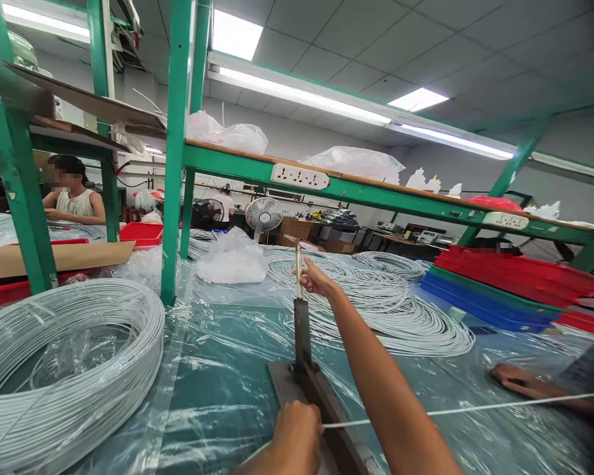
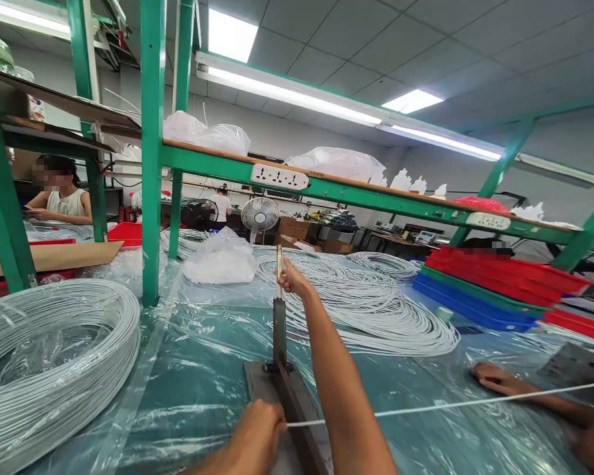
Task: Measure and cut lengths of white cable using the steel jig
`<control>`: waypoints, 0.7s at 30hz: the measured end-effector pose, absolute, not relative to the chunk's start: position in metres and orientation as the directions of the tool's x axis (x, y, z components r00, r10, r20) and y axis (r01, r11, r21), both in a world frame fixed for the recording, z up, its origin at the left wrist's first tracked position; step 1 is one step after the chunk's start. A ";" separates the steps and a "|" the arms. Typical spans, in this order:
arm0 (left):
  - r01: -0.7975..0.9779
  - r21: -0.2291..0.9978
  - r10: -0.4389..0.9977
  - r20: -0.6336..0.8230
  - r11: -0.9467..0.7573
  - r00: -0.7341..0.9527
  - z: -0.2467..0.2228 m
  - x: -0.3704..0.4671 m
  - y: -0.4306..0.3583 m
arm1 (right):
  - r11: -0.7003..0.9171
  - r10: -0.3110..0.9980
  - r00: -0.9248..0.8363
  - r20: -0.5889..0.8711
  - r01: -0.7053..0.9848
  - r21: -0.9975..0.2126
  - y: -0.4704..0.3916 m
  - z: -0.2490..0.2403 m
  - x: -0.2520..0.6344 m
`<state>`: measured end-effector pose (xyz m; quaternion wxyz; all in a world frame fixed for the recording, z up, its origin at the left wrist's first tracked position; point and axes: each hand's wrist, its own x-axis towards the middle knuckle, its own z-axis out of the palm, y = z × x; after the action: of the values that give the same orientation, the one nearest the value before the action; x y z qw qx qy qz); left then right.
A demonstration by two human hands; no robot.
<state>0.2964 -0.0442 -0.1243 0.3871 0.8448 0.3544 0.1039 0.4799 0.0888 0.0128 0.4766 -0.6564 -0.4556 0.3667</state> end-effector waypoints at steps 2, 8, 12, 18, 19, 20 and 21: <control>0.492 0.788 0.702 -0.110 -0.370 0.704 -0.130 0.300 -0.041 | -0.142 0.953 0.294 -0.076 0.210 -0.967 0.087 0.015 0.480; 0.462 0.879 0.748 -0.228 -0.118 0.623 -0.142 0.311 -0.035 | -0.121 0.955 0.284 -0.082 0.122 -0.985 0.057 0.029 0.477; 0.422 0.905 0.797 -0.222 -0.045 0.561 -0.145 0.318 -0.037 | -0.084 0.949 0.307 -0.065 0.049 -0.995 0.015 0.042 0.473; 0.437 0.899 0.845 -0.214 -0.026 0.490 -0.149 0.322 -0.037 | -0.049 0.904 0.410 -0.121 -0.181 -0.982 -0.078 0.035 0.472; 0.443 0.896 0.851 -0.213 -0.025 0.480 -0.150 0.322 -0.037 | -0.060 0.890 0.432 -0.146 -0.207 -0.976 -0.095 0.031 0.470; 0.446 0.894 0.857 -0.209 -0.027 0.472 -0.150 0.321 -0.037 | -0.074 0.874 0.458 -0.164 -0.208 -0.975 -0.112 0.025 0.467; 0.449 0.893 0.860 -0.205 -0.031 0.467 -0.149 0.321 -0.038 | -0.094 0.857 0.485 -0.173 -0.183 -0.979 -0.129 0.020 0.462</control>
<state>0.3212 -0.0375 -0.1494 0.5088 0.6889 0.4750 0.2023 0.4624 -0.1289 0.0200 0.6129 -0.6058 -0.2783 0.4241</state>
